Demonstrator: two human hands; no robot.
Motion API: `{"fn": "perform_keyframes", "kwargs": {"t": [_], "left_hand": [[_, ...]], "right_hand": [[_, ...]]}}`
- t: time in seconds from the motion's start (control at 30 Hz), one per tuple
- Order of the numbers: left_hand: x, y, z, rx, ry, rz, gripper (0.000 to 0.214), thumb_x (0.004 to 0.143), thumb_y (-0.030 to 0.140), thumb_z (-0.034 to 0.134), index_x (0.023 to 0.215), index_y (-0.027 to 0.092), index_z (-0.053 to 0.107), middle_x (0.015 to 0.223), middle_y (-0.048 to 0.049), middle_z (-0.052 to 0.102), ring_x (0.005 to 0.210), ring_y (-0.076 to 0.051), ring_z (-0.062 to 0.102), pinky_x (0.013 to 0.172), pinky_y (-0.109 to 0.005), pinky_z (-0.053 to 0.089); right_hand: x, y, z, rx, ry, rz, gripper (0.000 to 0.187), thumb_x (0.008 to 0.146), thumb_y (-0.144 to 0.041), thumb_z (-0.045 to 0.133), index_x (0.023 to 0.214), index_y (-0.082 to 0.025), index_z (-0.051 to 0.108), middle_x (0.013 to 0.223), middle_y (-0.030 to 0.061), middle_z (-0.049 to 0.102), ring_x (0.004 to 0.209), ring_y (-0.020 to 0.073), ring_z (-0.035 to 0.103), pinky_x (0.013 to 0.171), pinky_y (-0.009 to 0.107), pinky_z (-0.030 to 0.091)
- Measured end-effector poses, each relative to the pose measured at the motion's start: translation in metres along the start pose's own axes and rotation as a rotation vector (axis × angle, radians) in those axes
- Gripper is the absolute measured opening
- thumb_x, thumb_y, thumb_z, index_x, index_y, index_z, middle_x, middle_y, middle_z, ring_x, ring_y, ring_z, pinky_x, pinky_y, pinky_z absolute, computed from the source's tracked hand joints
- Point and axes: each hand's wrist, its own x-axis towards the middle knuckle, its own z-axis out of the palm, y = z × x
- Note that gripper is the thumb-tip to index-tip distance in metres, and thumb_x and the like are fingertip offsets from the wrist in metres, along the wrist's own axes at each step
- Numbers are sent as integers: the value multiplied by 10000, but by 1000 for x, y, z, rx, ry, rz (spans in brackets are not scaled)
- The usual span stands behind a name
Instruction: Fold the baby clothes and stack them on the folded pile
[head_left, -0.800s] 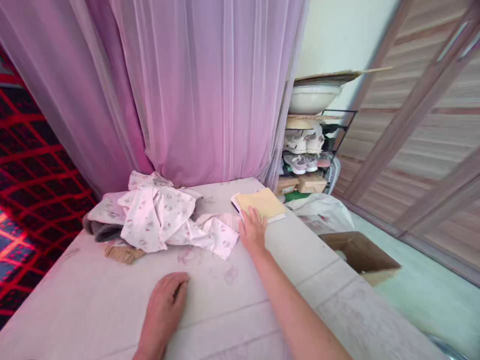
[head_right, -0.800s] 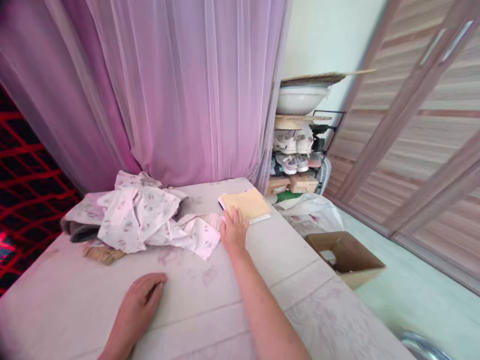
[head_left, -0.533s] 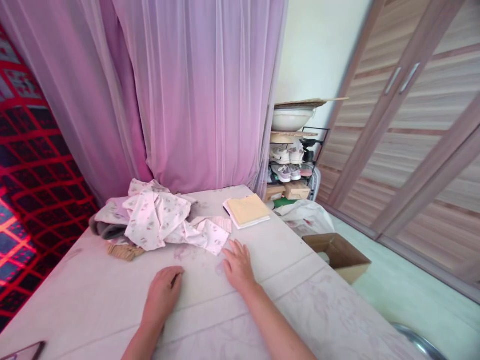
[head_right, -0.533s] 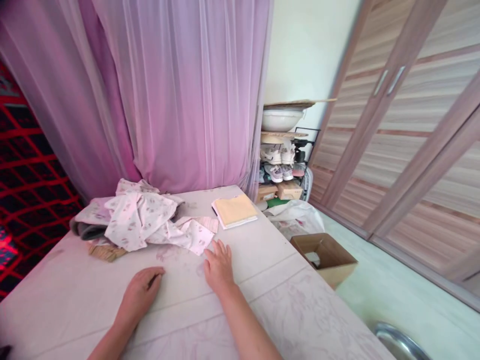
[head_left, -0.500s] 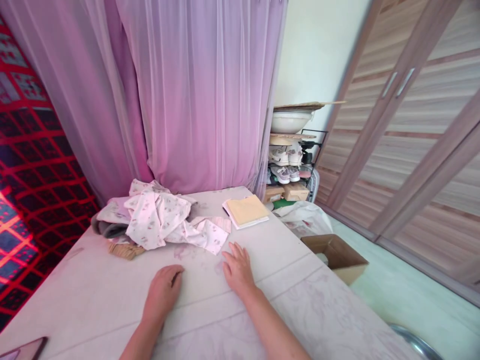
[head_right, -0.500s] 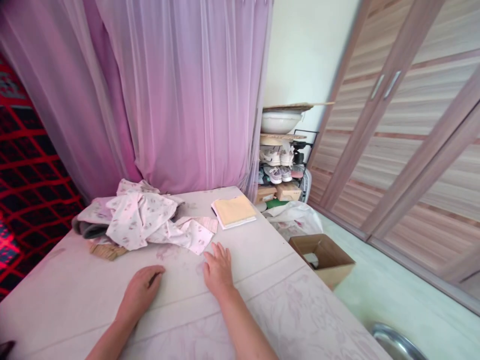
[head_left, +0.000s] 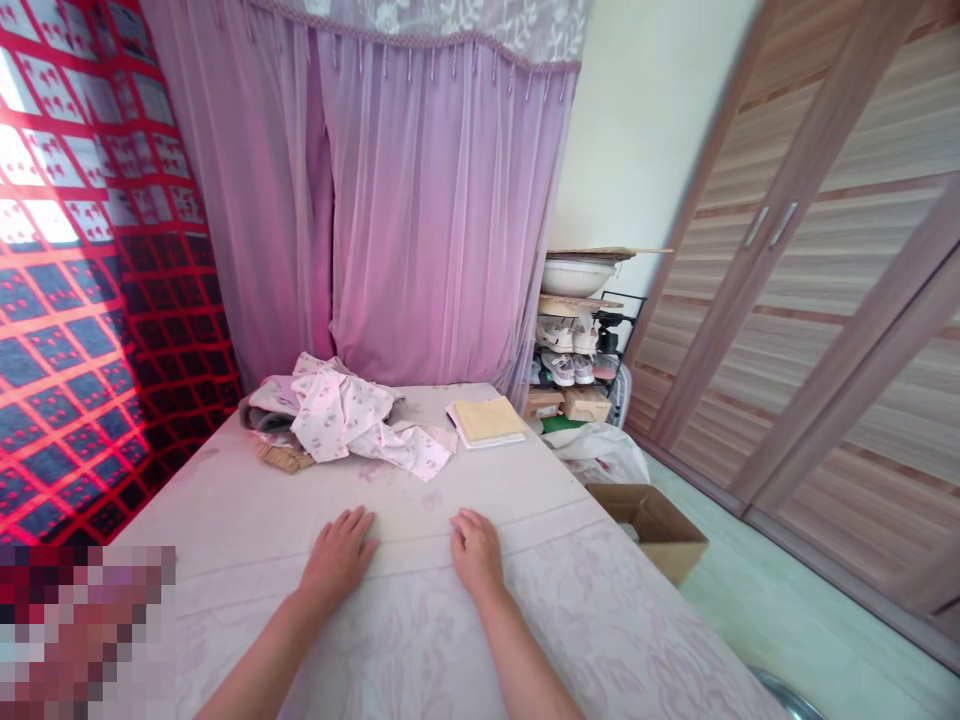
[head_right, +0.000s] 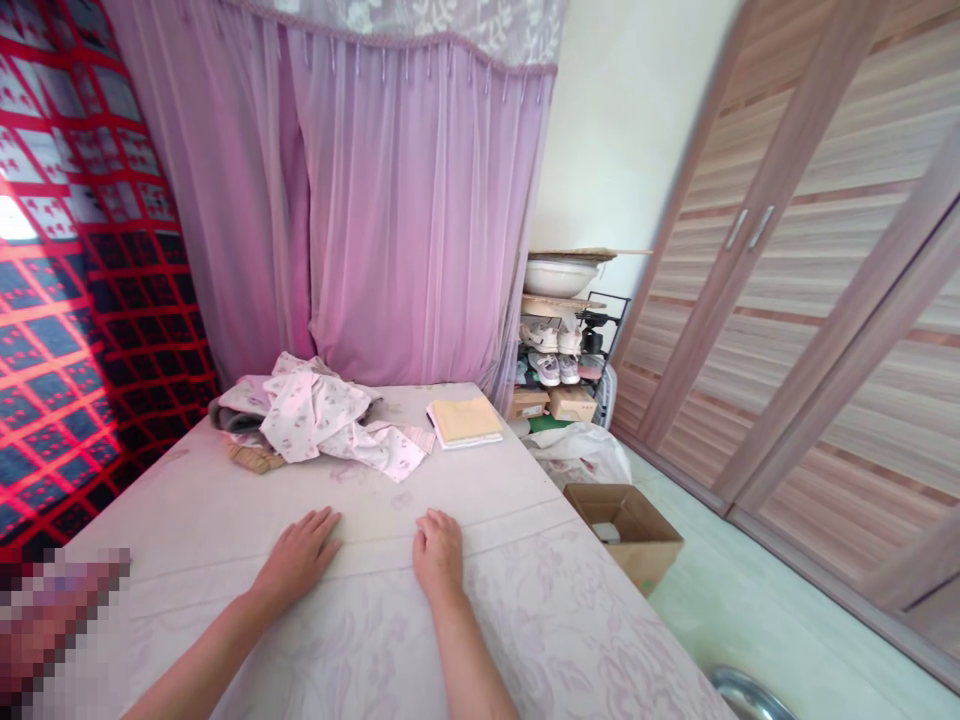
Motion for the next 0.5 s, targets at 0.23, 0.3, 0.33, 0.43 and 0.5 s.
{"fn": "perform_keyframes", "kwargs": {"t": [0.23, 0.3, 0.33, 0.43, 0.5], "left_hand": [[-45, 7, -3, -19, -18, -20, 545, 941, 426, 349, 1443, 224, 412, 1535, -69, 345, 1424, -275, 280, 1147, -489, 221], [-55, 8, -4, -8, -21, -29, 558, 941, 450, 339, 1452, 231, 398, 1545, -60, 323, 1431, -275, 262, 1152, -496, 200], [-59, 9, -4, -1, -15, -36, 563, 943, 458, 334, 1455, 232, 391, 1549, -57, 314, 1434, -274, 253, 1154, -499, 190], [-65, 11, -2, 9, 6, -48, 570, 945, 474, 324, 1459, 234, 381, 1552, -55, 306, 1438, -271, 244, 1156, -502, 176], [-67, 12, -2, 2, 16, -48, 566, 946, 479, 324, 1455, 240, 387, 1550, -55, 314, 1436, -269, 249, 1156, -499, 178]], "right_hand": [[-5, -9, -10, -114, -119, -25, 294, 845, -152, 493, 1034, -240, 699, 1234, 50, 647, 1199, 209, 517, 1063, 364, 304], [-10, -12, -14, -148, -153, -19, 318, 868, -178, 475, 1110, -242, 673, 1279, 54, 620, 1236, 212, 488, 1077, 377, 282], [-12, -13, -17, -162, -167, -17, 327, 880, -191, 467, 1139, -242, 660, 1295, 57, 609, 1250, 211, 477, 1080, 380, 276], [-18, -15, -22, -200, -185, -21, 340, 897, -217, 454, 1182, -239, 638, 1319, 63, 591, 1263, 209, 463, 1081, 381, 271], [-20, -15, -23, -223, -177, -28, 336, 897, -220, 459, 1180, -234, 640, 1316, 65, 593, 1255, 203, 470, 1078, 367, 277]]}}
